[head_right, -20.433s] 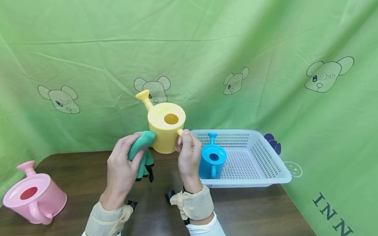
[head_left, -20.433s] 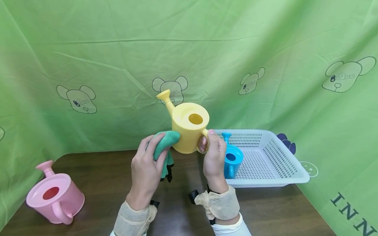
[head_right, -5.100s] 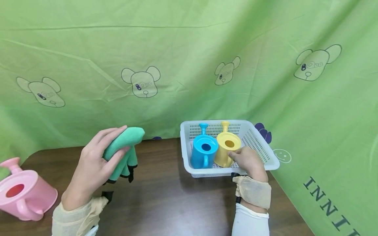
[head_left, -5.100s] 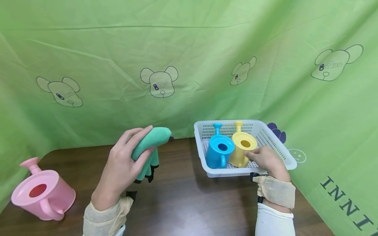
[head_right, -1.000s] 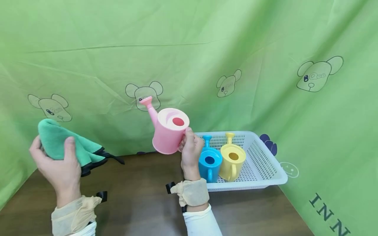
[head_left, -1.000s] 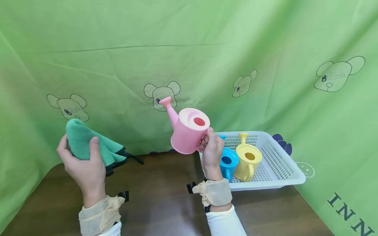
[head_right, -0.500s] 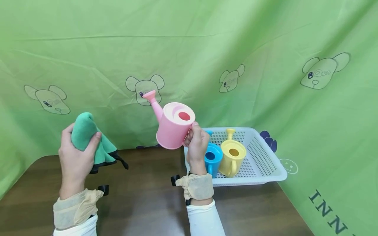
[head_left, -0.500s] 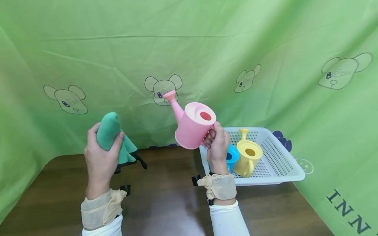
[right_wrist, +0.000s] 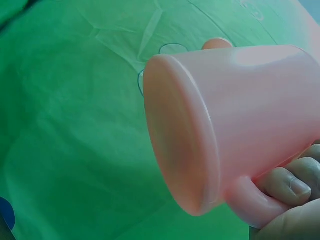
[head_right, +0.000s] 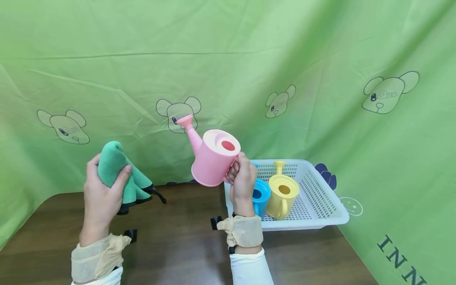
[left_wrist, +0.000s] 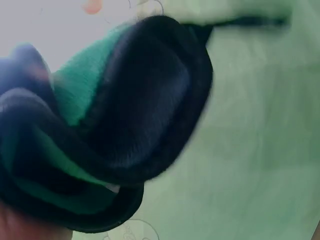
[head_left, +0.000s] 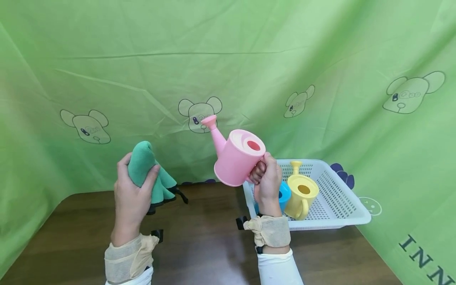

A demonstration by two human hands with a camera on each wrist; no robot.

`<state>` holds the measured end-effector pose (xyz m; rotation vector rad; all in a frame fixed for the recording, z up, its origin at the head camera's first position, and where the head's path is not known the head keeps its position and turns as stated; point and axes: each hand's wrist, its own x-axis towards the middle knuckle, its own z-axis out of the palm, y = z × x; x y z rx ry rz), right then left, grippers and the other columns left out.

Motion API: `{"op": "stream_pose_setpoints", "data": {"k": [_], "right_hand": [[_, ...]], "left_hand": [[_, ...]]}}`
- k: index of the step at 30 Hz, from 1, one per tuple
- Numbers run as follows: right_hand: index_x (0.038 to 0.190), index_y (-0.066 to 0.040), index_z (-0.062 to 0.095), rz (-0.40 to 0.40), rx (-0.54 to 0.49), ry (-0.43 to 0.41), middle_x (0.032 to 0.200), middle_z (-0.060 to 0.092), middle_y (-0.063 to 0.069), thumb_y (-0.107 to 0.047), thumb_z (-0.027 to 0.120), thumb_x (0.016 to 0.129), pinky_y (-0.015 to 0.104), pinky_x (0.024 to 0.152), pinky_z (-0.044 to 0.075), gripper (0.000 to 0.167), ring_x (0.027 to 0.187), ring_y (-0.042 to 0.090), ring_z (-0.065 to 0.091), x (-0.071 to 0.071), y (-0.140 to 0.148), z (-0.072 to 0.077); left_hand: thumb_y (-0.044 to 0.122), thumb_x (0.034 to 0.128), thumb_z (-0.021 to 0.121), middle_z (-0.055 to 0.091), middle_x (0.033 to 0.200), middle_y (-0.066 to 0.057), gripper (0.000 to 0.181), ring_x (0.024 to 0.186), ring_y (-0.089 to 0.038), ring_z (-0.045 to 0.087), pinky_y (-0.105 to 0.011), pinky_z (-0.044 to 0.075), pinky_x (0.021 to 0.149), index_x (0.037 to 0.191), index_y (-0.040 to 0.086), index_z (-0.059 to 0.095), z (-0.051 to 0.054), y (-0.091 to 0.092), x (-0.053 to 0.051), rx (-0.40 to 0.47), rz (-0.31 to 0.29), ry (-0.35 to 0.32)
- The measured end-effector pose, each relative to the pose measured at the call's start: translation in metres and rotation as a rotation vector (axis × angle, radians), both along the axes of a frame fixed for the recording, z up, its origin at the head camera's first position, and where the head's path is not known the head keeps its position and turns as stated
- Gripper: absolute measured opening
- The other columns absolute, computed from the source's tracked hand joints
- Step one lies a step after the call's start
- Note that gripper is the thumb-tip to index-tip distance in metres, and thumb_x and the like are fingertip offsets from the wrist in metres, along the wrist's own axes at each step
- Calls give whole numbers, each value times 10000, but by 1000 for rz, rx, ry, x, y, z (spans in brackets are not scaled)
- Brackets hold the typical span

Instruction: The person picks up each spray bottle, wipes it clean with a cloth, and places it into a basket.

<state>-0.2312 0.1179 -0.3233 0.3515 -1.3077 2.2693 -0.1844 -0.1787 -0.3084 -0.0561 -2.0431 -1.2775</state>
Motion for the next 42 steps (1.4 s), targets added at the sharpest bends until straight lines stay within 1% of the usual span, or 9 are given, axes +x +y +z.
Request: {"op": "stream_pose_setpoints", "data": {"k": [7, 12, 17, 22, 26, 29, 36, 39, 42], "right_hand": [[562, -168, 307, 17, -14, -8, 496, 270, -57, -279, 405, 1093, 261, 430, 171, 551, 422, 152, 191, 2, -1, 2], [574, -166, 314, 14, 3, -11, 501, 275, -58, -285, 399, 1096, 252, 426, 195, 542, 421, 149, 201, 3, -1, 4], [581, -169, 316, 5, 8, -7, 505, 267, -49, -286, 386, 1098, 247, 432, 211, 535, 421, 157, 208, 4, 1, 5], [581, -166, 322, 0, 15, 3, 503, 272, -43, -280, 382, 1098, 255, 426, 214, 532, 413, 167, 213, 4, 1, 6], [585, -165, 324, 6, 17, 17, 507, 277, -38, -280, 379, 1098, 285, 434, 199, 528, 419, 174, 214, 3, 1, 8], [581, -168, 320, 9, 18, 25, 507, 277, -41, -280, 383, 1093, 286, 434, 196, 528, 420, 169, 213, 2, 1, 9], [570, -166, 324, 26, 20, 37, 502, 271, -38, -266, 395, 1080, 269, 428, 181, 525, 418, 167, 205, 5, -1, 7], [565, -169, 333, 36, 25, 35, 498, 280, -44, -258, 400, 1076, 271, 432, 163, 523, 417, 158, 207, 7, -4, 7], [562, -165, 333, 58, 38, 39, 494, 283, -42, -252, 402, 1071, 280, 436, 158, 521, 418, 163, 208, 9, -8, 8]], "left_hand": [[228, 976, 772, 705, 1190, -148, 705, 967, -96, 633, -113, 470, 756, 1585, 279, 421, -1, 3, 0, -4, -7, 18], [256, 1001, 725, 680, 1239, -181, 682, 992, -258, 657, -155, 450, 761, 1599, 265, 397, -1, 4, 0, 1, 17, 8], [233, 1011, 655, 683, 1267, -156, 668, 934, -212, 620, -233, 451, 765, 1610, 239, 360, -2, 6, -3, 10, 39, 15], [218, 1007, 618, 681, 1269, -143, 628, 909, -174, 605, -251, 447, 760, 1588, 268, 385, -1, 8, -4, 34, 31, 33], [226, 1022, 620, 653, 1249, -124, 578, 949, -136, 601, -277, 461, 797, 1561, 293, 421, 1, 9, -5, 49, 4, 51], [213, 1034, 625, 631, 1264, -127, 561, 998, -125, 600, -268, 470, 827, 1557, 267, 430, 2, 10, -6, 39, -34, 63], [157, 1052, 610, 623, 1285, -184, 570, 1038, -280, 663, -137, 475, 798, 1579, 190, 392, -4, 17, -7, -53, -113, 93], [142, 1048, 620, 616, 1311, -187, 549, 1068, -305, 663, -165, 478, 824, 1563, 180, 433, -6, 21, -7, -79, -127, 111], [132, 1037, 647, 611, 1302, -189, 527, 1090, -304, 640, -267, 476, 865, 1538, 167, 488, -7, 25, -7, -100, -127, 137]]}}
